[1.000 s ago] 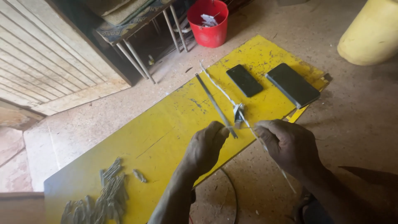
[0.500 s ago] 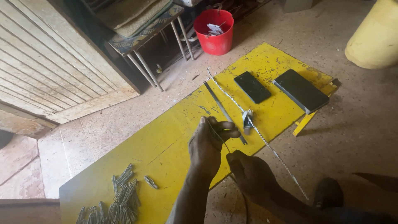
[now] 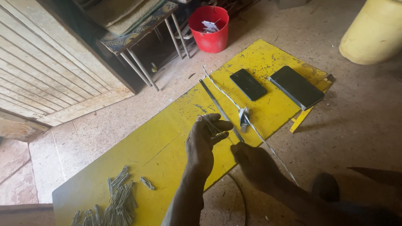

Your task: Twisting thin metal wires around a metal rod to create fasteners or components on a workbench.

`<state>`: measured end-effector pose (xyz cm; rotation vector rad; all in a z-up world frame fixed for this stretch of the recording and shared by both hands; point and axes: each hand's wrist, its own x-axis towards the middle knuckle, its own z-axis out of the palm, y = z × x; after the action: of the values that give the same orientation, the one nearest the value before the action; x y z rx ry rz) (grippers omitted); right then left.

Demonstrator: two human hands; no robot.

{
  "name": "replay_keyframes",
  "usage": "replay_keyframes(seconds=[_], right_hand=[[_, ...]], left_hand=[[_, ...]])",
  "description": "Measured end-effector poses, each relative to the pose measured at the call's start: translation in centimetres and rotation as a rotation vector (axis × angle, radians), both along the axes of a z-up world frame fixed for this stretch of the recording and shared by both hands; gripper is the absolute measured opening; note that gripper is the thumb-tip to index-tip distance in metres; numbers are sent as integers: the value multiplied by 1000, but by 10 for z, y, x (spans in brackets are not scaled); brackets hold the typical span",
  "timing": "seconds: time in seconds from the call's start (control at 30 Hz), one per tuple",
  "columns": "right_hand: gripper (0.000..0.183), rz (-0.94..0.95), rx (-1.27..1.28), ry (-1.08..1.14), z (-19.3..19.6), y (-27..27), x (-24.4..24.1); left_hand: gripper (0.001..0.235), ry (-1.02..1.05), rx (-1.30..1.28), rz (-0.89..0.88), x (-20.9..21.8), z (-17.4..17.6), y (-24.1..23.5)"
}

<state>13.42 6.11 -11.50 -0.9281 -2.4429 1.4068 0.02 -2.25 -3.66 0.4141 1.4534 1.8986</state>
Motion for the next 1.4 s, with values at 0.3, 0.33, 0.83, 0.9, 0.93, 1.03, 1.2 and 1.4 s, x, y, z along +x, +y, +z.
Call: replay_keyframes(seconds=[0.3,0.33,0.83,0.9,0.93,1.03,1.2,1.4], right_hand=[[44,-10,-204,-40,30,3,12],[44,-10,-206,-41,24,-1,13],[44,128,-283,-134,25,-28,7],[45,93,-290,-260,31,-32,5],[45,97,-285,-255,29,-28,-1],[45,145,-197,-245,24,-22,-3],[43,128,-51,-281,12,-17,0],[41,123,238,-112,25,-2,24]], left_hand=[[30,177,-111,-38,-9,-13,6],[30,175,-113,-38,-6,-12,7],[61,-62,-166,-79,15,9,6],[57,-115,-187,-32,20,13,9],[57,-110,-182,-28,20,21,9],[28,18,-327,21,24,23,9],[51,-7,-176,230,-10,8,5],[51,124,-183,259,-32,-2,-7]])
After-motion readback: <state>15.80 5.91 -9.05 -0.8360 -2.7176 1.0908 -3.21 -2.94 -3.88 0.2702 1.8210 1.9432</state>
